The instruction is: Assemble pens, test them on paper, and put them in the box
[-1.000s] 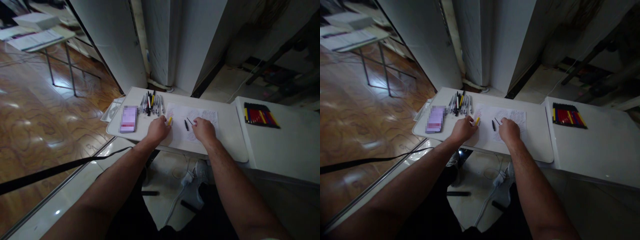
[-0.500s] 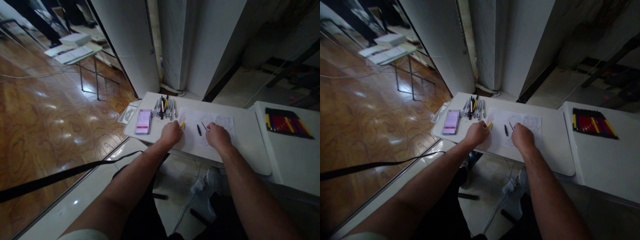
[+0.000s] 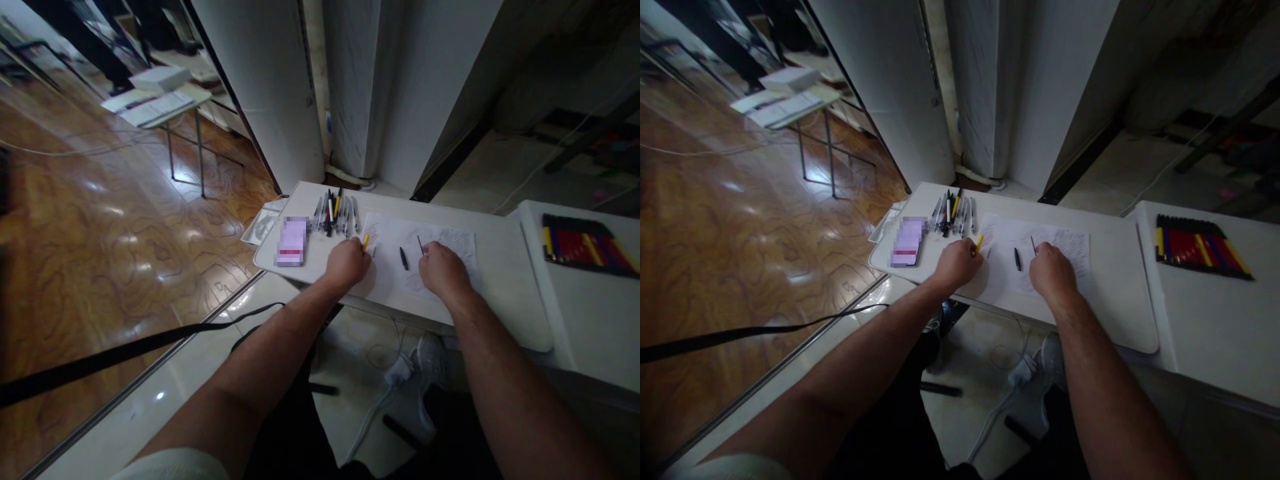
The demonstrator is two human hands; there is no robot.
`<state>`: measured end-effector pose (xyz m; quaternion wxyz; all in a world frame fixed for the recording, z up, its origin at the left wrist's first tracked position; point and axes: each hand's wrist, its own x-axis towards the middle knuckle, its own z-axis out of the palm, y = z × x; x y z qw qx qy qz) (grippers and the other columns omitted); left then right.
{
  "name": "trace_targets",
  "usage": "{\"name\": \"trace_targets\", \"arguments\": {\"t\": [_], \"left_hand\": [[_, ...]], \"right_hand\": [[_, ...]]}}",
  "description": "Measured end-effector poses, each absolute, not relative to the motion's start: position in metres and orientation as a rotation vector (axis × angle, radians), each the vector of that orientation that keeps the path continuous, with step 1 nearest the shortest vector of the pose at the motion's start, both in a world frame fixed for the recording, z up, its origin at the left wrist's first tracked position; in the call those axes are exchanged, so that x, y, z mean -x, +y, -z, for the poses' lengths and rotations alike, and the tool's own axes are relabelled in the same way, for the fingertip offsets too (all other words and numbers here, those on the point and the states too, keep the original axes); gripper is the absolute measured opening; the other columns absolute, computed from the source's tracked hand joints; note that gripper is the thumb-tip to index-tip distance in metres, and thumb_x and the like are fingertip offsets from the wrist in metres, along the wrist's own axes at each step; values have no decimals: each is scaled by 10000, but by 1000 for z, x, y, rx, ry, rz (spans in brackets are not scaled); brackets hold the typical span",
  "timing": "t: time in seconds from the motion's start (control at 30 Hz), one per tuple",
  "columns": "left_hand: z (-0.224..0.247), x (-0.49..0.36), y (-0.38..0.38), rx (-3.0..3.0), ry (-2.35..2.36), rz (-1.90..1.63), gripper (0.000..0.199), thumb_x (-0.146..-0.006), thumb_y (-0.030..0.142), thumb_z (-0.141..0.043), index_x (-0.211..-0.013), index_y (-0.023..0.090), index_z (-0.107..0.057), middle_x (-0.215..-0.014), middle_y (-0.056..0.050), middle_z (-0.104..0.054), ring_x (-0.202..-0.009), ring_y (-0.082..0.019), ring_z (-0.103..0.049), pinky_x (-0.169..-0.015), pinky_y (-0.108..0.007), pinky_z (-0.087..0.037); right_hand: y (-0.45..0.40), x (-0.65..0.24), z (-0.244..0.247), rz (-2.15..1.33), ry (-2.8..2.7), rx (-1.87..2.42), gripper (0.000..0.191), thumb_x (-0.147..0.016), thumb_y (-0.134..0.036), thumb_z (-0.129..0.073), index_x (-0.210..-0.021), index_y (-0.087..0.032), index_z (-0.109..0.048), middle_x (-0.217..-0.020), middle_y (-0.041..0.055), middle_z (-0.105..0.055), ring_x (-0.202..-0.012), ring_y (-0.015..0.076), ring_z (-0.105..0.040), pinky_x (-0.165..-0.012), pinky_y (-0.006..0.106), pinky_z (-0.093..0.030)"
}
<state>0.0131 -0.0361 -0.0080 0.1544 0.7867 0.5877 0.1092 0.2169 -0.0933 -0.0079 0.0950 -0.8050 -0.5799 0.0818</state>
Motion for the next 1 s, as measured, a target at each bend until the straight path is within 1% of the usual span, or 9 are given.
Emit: {"name": "trace_targets", "arguments": {"t": [0.1, 0.23, 0.3, 0.37, 0.43, 0.57, 0.7, 0.87, 1.0], "left_hand": [[6, -13, -36, -2266, 1615, -477, 114, -823, 243, -551, -884, 181, -625, -906, -90, -689, -827, -211, -626, -722, -318, -460], [6, -15, -36, -2279, 1492, -665, 59, -804, 219, -557, -836, 184, -592, -873, -68, -656, -778, -195, -597, -697, -317, -448], [7, -16, -36, -2286, 1430, -729, 54, -798, 220, -565, -835, 186, -584, -872, -62, -651, -761, -189, -588, -689, -316, -443], [7, -16, -36, -2301, 1372, -761, 50, -793, 222, -573, -831, 191, -577, -846, -53, -649, -757, -189, -584, -687, -314, -437], [8, -17, -37, -2305, 1341, -760, 37, -794, 225, -575, -817, 196, -567, -806, -42, -646, -742, -187, -581, -681, -312, -432], [8, -17, -37, -2317, 1281, -735, 38, -793, 222, -581, -787, 200, -550, -752, -27, -636, -692, -172, -565, -646, -299, -412], [9, -16, -37, -2367, 1207, -751, 39, -782, 216, -588, -773, 199, -554, -740, -22, -624, -689, -168, -549, -638, -295, -396], [10, -17, -38, -2398, 1139, -777, 25, -789, 218, -582, -792, 197, -570, -748, -23, -620, -706, -172, -547, -654, -297, -401], [8, -17, -38, -2403, 1122, -771, 39, -785, 224, -599, -802, 196, -578, -765, -23, -631, -727, -180, -555, -675, -303, -411]], "right_hand": [[-93, -217, 3, -210, -1643, 2283, 251, -818, -155, -476, -973, -131, -672, -976, 152, -712, -925, 257, -653, -823, 341, -460], [-90, -216, -3, -224, -1411, 2033, 153, -784, -191, -516, -840, -177, -657, -791, 73, -703, -752, 212, -639, -719, 319, -470], [-88, -216, -5, -243, -1293, 1872, 111, -777, -226, -536, -796, -186, -637, -747, 46, -687, -704, 189, -627, -693, 307, -473], [-87, -214, -8, -314, -1178, 1734, 93, -766, -269, -566, -764, -189, -612, -708, 25, -664, -653, 168, -608, -644, 289, -470], [-86, -213, -11, -432, -1092, 1618, 113, -749, -302, -601, -753, -189, -594, -662, 3, -632, -599, 144, -579, -575, 261, -451], [-87, -209, -18, -601, -958, 1451, 139, -722, -300, -637, -780, -193, -571, -627, -34, -594, -503, 95, -513, -480, 218, -405], [-88, -205, -22, -655, -883, 1372, 157, -698, -270, -662, -794, -198, -560, -665, -38, -616, -492, 78, -509, -455, 201, -398], [-89, -201, -22, -712, -872, 1315, 149, -732, -287, -666, -808, -182, -593, -710, 2, -675, -522, 93, -560, -454, 203, -407], [-89, -199, -21, -720, -891, 1319, 156, -746, -305, -674, -799, -180, -597, -727, 15, -694, -530, 96, -569, -462, 205, -421]]}}
